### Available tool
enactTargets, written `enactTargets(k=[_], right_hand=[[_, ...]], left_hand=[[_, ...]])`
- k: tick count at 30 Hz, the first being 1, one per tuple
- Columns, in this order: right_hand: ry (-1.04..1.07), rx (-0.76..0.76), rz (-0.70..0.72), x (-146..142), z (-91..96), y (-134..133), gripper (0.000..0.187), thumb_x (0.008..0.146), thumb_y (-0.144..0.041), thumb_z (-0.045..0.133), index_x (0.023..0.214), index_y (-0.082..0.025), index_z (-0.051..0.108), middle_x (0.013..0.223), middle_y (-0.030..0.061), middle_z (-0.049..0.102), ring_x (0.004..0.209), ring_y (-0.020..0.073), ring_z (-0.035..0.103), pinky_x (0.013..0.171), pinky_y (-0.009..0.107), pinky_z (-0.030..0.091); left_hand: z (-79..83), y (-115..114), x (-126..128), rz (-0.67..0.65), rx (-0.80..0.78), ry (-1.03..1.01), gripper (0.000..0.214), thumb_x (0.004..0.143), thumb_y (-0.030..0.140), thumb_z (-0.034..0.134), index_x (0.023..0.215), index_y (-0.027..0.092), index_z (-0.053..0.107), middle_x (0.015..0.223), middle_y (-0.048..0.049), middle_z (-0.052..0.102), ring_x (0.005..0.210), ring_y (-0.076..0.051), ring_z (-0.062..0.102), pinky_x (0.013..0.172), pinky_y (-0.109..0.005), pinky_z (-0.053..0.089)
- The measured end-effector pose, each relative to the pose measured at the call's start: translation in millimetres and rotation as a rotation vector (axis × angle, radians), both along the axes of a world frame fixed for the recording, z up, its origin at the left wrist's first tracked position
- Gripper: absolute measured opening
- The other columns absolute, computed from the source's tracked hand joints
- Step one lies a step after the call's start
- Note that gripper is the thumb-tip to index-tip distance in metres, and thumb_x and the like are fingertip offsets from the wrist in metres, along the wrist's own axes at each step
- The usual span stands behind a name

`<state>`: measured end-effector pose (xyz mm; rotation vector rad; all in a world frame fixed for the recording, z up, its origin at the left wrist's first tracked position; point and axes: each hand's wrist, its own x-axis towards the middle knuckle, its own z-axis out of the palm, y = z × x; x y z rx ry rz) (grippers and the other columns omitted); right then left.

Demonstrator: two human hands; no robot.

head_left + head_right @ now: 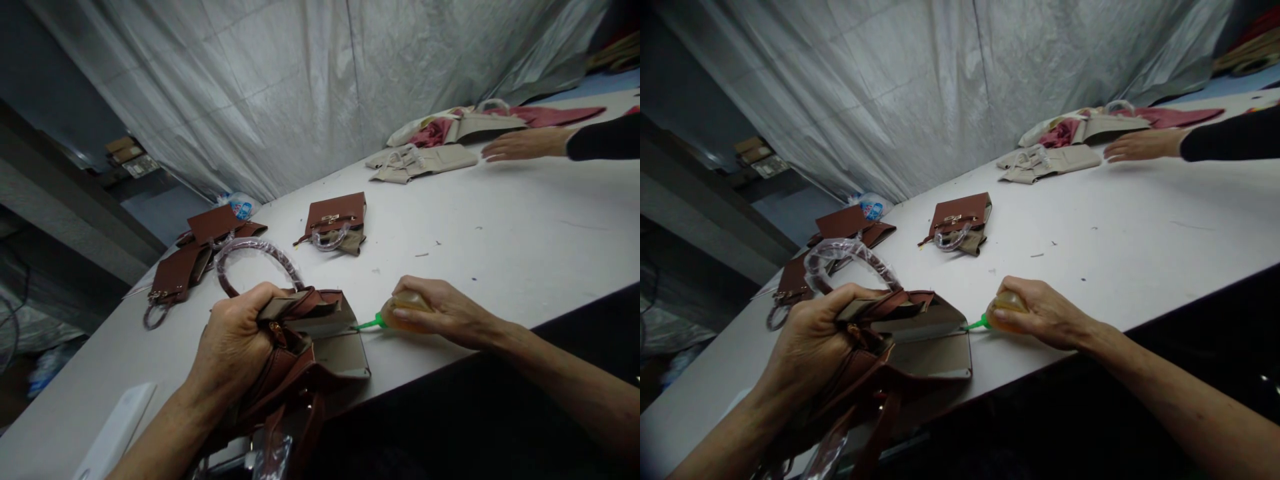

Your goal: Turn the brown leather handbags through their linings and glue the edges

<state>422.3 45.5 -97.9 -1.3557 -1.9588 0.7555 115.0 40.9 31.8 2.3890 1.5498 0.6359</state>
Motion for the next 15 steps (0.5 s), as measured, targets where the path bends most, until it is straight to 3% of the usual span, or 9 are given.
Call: enactTargets(k=[6,10,15], right_hand=[[0.029,0.019,-0.017,2.3,-0.8,-1.5,0.035,0.087,-0.054,0.055,0.091,-0.019,0.059,0.084,0.0059,0.065,0.073,0.0204,0.059,0.065,0.034,0.044],[0.081,-0.053,0.064,1.3,-0.4,-2.3,0.036,0.087,-0.054,0.055,0.091,-0.019,0.060,0.085,0.0052,0.065,0.075,0.0200,0.060,0.066,0.033,0.045],[0.081,-0.045,0.003,0.9,-1.1,-3.2,0.036,0.086,-0.055,0.056,0.090,-0.019,0.059,0.084,0.0049,0.065,0.073,0.0194,0.059,0.064,0.032,0.044]], left_hand=[[-2.5,-2.2,-3.3,-0.014,0.004,-0.040,0.022,0.071,0.013,0.061,0.088,0.021,0.072,0.075,0.0045,0.072,0.064,-0.014,0.064,0.056,-0.018,0.045],[-3.2,-2.8,-4.5,-0.017,-0.004,-0.051,0.021,0.072,0.014,0.061,0.089,0.021,0.071,0.077,0.0042,0.072,0.066,-0.014,0.064,0.057,-0.019,0.046],[-5.0,-4.4,-6.3,-0.035,0.007,-0.078,0.016,0.070,0.014,0.065,0.084,0.020,0.070,0.076,0.0038,0.072,0.065,-0.013,0.064,0.057,-0.019,0.046]])
